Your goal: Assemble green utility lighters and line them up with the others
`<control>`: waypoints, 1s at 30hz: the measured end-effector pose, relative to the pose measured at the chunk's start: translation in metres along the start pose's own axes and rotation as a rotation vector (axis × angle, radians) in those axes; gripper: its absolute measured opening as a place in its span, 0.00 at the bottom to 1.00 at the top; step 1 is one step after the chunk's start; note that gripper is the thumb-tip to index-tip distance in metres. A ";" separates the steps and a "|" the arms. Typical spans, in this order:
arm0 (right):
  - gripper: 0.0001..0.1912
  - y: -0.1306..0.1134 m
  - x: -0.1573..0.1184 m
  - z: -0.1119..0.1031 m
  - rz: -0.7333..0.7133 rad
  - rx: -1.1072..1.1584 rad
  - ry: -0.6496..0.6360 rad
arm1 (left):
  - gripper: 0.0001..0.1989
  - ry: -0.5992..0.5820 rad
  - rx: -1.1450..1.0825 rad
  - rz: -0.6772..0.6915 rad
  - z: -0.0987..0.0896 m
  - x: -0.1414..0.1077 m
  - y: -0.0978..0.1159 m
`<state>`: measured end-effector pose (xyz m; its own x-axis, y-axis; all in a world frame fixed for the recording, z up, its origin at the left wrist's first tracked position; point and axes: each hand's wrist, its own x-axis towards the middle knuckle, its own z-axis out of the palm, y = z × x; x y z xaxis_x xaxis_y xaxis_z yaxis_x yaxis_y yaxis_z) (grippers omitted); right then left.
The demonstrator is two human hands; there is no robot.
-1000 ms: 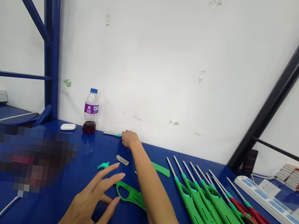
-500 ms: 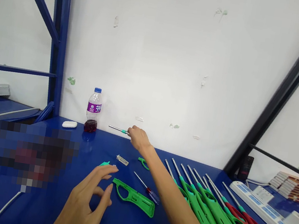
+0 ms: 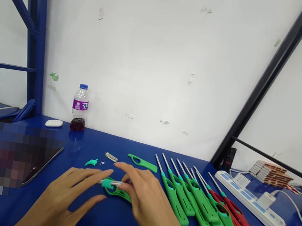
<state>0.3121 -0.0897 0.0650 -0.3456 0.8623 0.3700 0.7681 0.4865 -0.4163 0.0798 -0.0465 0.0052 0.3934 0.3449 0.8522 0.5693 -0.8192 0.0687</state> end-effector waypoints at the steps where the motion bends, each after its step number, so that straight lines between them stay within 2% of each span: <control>1: 0.21 -0.001 -0.002 0.005 0.011 0.028 0.003 | 0.15 -0.015 0.002 0.005 0.002 0.000 -0.002; 4: 0.19 0.001 -0.002 0.013 0.069 0.088 0.034 | 0.14 -0.024 0.000 0.006 0.003 -0.001 -0.010; 6: 0.22 0.006 -0.003 0.015 0.121 0.116 0.081 | 0.14 -0.028 0.009 -0.022 -0.001 0.000 -0.017; 8: 0.25 0.015 -0.005 0.015 0.170 0.134 0.120 | 0.13 -0.048 0.018 -0.101 -0.006 0.001 -0.027; 12: 0.26 0.034 -0.009 0.015 0.250 0.121 0.173 | 0.13 -0.095 0.021 -0.347 -0.019 0.001 -0.047; 14: 0.26 0.042 -0.009 0.017 0.270 0.067 0.141 | 0.14 -0.128 0.013 -0.445 -0.026 0.002 -0.054; 17: 0.20 0.048 -0.007 0.022 0.265 0.002 0.001 | 0.18 -0.110 -0.007 -0.539 -0.035 0.008 -0.056; 22: 0.18 0.051 -0.004 0.034 0.272 0.005 -0.104 | 0.20 -0.146 -0.064 -0.603 -0.037 0.011 -0.052; 25: 0.15 0.051 -0.005 0.033 0.261 0.077 -0.151 | 0.20 -0.193 -0.101 -0.601 -0.035 0.008 -0.053; 27: 0.17 0.048 -0.007 0.027 0.282 0.129 -0.144 | 0.19 -0.233 -0.139 -0.577 -0.032 0.007 -0.052; 30: 0.26 0.039 -0.007 0.017 0.328 0.202 -0.067 | 0.16 -0.301 -0.200 -0.548 -0.030 0.008 -0.050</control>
<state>0.3354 -0.0748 0.0326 -0.1391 0.9806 0.1380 0.7247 0.1958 -0.6607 0.0329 -0.0170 0.0237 0.2860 0.8259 0.4859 0.6110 -0.5478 0.5715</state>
